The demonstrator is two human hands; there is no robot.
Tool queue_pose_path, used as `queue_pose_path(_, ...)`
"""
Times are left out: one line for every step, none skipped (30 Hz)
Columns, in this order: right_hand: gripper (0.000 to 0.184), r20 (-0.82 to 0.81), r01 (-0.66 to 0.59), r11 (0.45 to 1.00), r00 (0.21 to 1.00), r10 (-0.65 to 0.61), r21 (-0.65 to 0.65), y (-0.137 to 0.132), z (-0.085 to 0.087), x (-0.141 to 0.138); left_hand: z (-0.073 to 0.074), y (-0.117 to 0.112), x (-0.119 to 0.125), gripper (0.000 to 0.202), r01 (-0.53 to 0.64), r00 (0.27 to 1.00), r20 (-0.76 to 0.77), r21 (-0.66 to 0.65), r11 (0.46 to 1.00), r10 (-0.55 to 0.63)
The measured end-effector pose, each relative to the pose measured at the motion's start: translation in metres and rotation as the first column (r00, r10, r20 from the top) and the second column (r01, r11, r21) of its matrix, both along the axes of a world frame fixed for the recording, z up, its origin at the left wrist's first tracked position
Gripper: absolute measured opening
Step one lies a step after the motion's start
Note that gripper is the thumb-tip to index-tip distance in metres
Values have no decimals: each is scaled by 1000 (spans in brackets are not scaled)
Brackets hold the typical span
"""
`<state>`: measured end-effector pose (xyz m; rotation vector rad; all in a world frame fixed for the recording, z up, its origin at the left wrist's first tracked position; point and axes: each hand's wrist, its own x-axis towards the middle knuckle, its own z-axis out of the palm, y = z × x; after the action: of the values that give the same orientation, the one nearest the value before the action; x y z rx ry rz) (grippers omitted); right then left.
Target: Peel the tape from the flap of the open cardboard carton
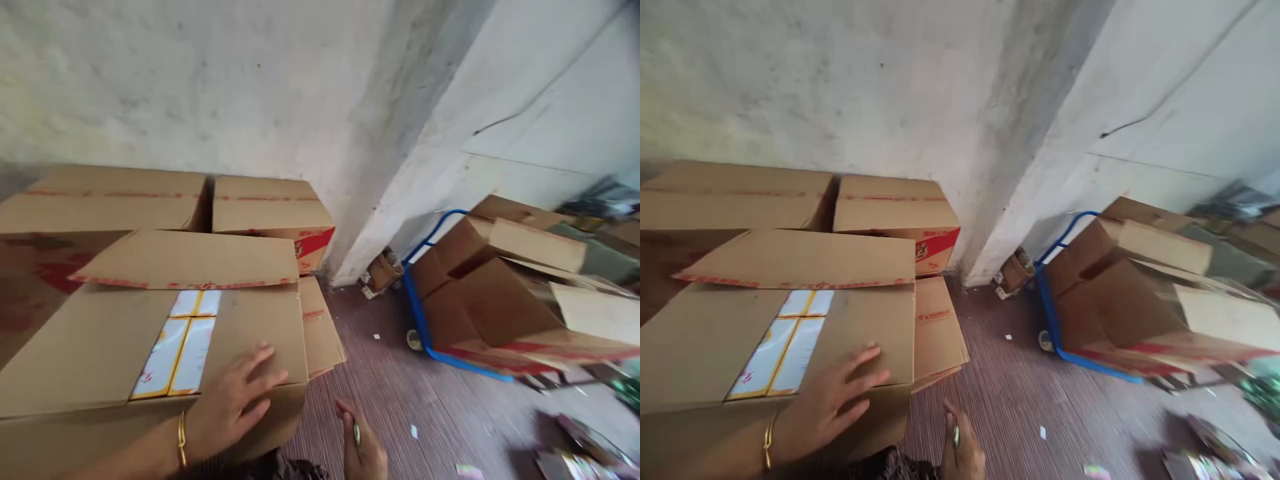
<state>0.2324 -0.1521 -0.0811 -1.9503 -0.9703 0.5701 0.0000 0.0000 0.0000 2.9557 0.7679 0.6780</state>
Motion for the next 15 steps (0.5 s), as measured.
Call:
queue_pose_path(56,21,-37,999,999,36,23,9,8,3,4,8,-2,43,-94,995,15,-33,995,94)
queue_pose_path(55,43,-70,997,997,69,35,18,16,8,6,17,-5,42,-203,978,35,-59,977,205)
queue_pose_path(54,66,-102,994,993,99,42,26,22,12,8,28,-10,41,-318,945,51,-83,945,322)
queue_pose_path(52,93,-133,990,987,127,51,34,27,17,8,37,-15,40,-424,900,62,-106,899,432)
queue_pose_path(48,127,-170,983,979,161,72,42,31,21,8,45,-21,41,-528,840,63,-135,839,539)
queue_pose_path(44,170,-224,968,964,204,110,51,35,26,6,50,-27,43,-620,771,52,-164,767,634)
queue_pose_path(39,228,-298,939,939,257,170,60,39,30,4,52,-32,45,-693,705,29,-182,697,708)
queue_pose_path(33,296,-390,889,901,316,239,71,44,33,2,50,-35,47,-748,650,-4,-186,638,760)
queue_pose_path(28,368,-491,817,851,375,302,82,48,36,0,46,-36,48,-785,610,-44,-172,595,792)
queue_pose_path(24,437,-589,729,791,429,349,93,53,37,-2,40,-35,48,-808,585,-84,-142,571,807)
queue_pose_path(24,496,-675,637,725,478,372,105,58,38,-4,34,-32,47,-820,572,-121,-108,562,812)
queue_pose_path(25,544,-747,550,657,523,373,117,62,37,-4,28,-29,47,-826,563,-148,-80,558,813)
queue_pose_path(27,581,-808,475,584,566,349,129,65,34,-4,23,-25,46,-832,554,-166,-62,552,816)
queue_pose_path(30,612,-860,406,507,607,311,141,67,31,-4,18,-22,46,-838,544,-174,-56,543,821)
queue_pose_path(32,636,-902,340,429,642,265,153,67,26,-4,15,-19,45,-843,536,-173,-60,535,826)
